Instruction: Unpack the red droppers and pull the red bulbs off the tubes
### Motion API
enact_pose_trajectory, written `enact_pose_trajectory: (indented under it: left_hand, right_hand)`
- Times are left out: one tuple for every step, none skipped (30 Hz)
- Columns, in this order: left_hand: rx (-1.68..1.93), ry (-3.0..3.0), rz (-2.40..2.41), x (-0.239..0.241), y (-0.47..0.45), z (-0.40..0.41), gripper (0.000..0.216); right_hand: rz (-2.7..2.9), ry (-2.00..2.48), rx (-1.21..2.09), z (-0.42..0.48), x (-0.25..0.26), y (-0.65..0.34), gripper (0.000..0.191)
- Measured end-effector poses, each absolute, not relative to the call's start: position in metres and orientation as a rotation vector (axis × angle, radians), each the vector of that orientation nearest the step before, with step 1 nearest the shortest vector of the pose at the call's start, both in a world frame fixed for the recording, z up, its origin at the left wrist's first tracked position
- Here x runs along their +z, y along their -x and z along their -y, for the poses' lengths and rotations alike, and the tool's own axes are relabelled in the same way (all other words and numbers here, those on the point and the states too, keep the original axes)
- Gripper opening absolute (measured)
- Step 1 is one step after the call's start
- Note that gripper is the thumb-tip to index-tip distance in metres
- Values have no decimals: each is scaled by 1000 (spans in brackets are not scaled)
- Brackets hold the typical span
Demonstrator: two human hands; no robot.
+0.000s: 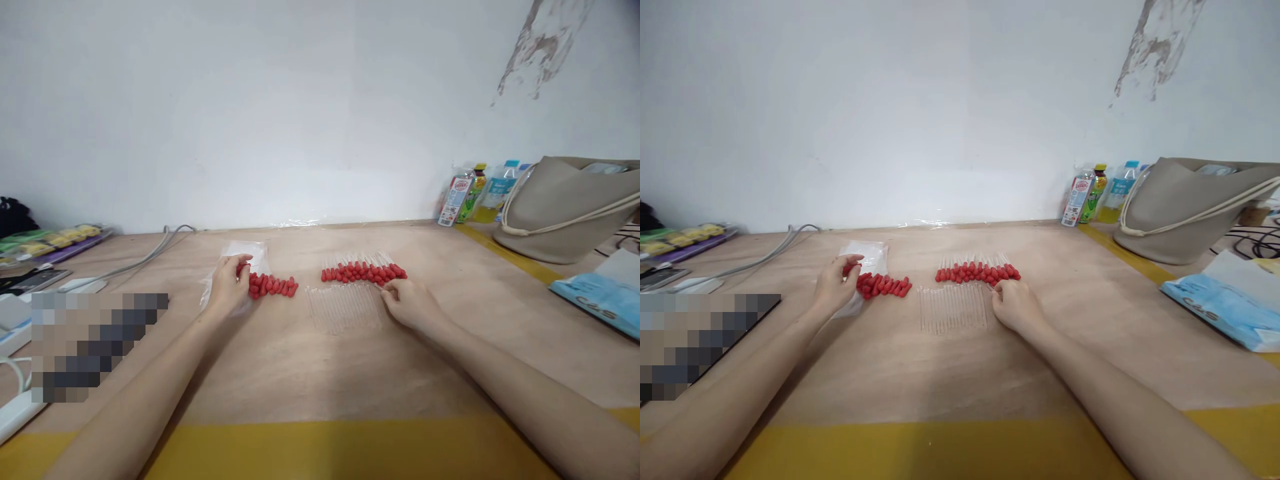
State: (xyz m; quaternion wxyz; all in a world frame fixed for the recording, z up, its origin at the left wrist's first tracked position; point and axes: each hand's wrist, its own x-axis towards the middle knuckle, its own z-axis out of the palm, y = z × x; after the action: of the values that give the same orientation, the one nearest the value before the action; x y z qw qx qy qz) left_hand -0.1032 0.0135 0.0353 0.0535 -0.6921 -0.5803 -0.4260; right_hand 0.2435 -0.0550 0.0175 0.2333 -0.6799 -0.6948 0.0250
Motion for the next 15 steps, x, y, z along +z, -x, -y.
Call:
enact_pose_trajectory:
  left_hand:
    - [-1274, 2101, 1775, 34, 104, -16, 27]
    - [-1242, 2102, 1787, 33, 104, -18, 28]
    - [-1194, 2105, 1800, 32, 103, -20, 28]
    - [-1135, 2100, 1815, 30, 102, -20, 27]
    - [-1073, 2088, 1833, 29, 100, -20, 27]
    - [-1015, 2072, 1852, 29, 99, -19, 26]
    - [-971, 2052, 1870, 29, 98, -17, 25]
    - [-948, 2028, 1881, 30, 97, -16, 25]
    - [-947, 1999, 1882, 32, 97, -14, 25]
    - [-963, 1966, 1872, 34, 96, -12, 25]
    - [-987, 1936, 1852, 37, 95, -9, 25]
    - [-1011, 1911, 1827, 40, 93, -7, 25]
    - [-1029, 1893, 1798, 43, 91, -5, 24]
    - [-1033, 1893, 1769, 45, 88, -4, 24]
    - [-1023, 1914, 1739, 46, 84, -3, 23]
  right_hand:
    - [1898, 1859, 95, 53, 15, -244, 18]
    - [1892, 1847, 117, 50, 12, -244, 18]
    - [1895, 1832, 136, 48, 10, -244, 18]
    - [1903, 1818, 153, 47, 7, -243, 18]
    - [1913, 1805, 168, 46, 6, -243, 18]
    - [1922, 1793, 180, 45, 4, -243, 18]
    - [1929, 1781, 189, 45, 4, -242, 18]
    - [1934, 1769, 195, 45, 3, -242, 18]
    - [1936, 1758, 198, 45, 3, -241, 18]
    - [1935, 1748, 196, 46, 3, -241, 19]
    - [1932, 1738, 190, 46, 2, -241, 19]
    - [1927, 1728, 183, 47, 2, -240, 21]
    - [1926, 1720, 175, 47, 2, -240, 22]
    - [1927, 1714, 166, 47, 1, -240, 22]
    - [1932, 1709, 159, 48, 1, -239, 23]
